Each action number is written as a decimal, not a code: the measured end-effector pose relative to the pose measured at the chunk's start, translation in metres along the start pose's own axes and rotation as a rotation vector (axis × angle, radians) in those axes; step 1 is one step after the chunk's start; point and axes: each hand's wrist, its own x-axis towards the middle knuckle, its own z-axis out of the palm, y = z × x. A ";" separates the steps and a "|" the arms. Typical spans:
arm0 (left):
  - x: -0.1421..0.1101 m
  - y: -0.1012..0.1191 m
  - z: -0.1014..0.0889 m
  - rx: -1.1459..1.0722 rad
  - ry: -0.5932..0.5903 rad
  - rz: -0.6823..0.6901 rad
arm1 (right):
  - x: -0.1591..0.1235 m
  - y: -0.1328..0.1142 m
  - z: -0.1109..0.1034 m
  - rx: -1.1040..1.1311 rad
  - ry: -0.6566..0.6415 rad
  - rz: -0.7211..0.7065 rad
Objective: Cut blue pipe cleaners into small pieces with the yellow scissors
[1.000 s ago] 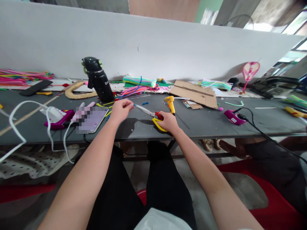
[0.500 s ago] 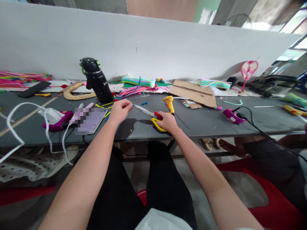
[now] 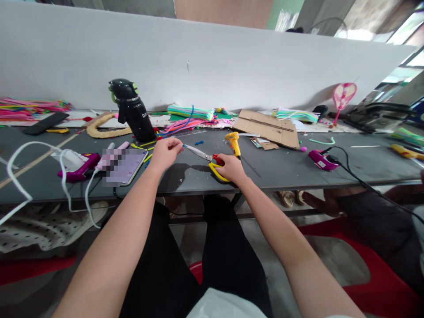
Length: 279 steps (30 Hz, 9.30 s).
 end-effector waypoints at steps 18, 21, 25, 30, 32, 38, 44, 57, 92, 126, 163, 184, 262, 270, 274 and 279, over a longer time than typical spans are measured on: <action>0.002 -0.006 0.001 -0.030 0.008 -0.027 | 0.000 0.001 0.002 -0.001 0.004 0.009; 0.001 -0.005 0.001 -0.020 0.006 -0.024 | 0.000 0.002 0.002 0.000 0.012 0.011; 0.000 -0.001 0.000 -0.013 0.018 -0.032 | -0.001 0.000 -0.001 -0.001 0.027 0.019; 0.000 0.002 0.001 -0.058 0.038 -0.077 | -0.001 -0.003 -0.004 0.008 0.050 0.031; 0.000 0.002 0.001 -0.074 0.043 -0.088 | -0.001 -0.004 -0.004 -0.002 0.032 0.021; -0.001 0.005 0.001 -0.087 0.056 -0.120 | -0.001 -0.004 -0.003 -0.001 0.021 0.004; -0.003 0.009 0.001 -0.062 0.064 -0.132 | -0.001 -0.003 -0.001 0.002 0.015 -0.001; -0.002 0.005 0.001 -0.060 0.058 -0.136 | 0.000 -0.002 -0.001 -0.011 -0.012 0.005; -0.006 0.022 0.002 -0.068 0.065 -0.173 | 0.001 0.003 0.002 0.041 0.033 0.008; -0.002 0.007 -0.007 -0.066 0.052 -0.203 | 0.004 0.028 0.003 0.311 0.038 -0.311; -0.007 0.020 -0.006 -0.070 0.018 -0.164 | 0.002 0.025 0.005 0.279 0.073 -0.248; -0.004 0.015 -0.006 -0.050 0.005 -0.150 | 0.003 0.025 0.005 0.300 0.046 -0.287; -0.005 0.014 -0.006 -0.107 0.039 -0.185 | 0.002 0.026 0.006 0.303 0.046 -0.236; -0.005 0.015 -0.005 -0.118 0.023 -0.183 | 0.002 0.027 0.007 0.308 0.037 -0.248; -0.005 0.015 -0.005 -0.125 0.011 -0.171 | 0.002 0.027 0.007 0.294 0.034 -0.244; -0.005 0.013 -0.006 -0.091 -0.008 -0.140 | 0.003 0.028 0.007 0.292 0.031 -0.250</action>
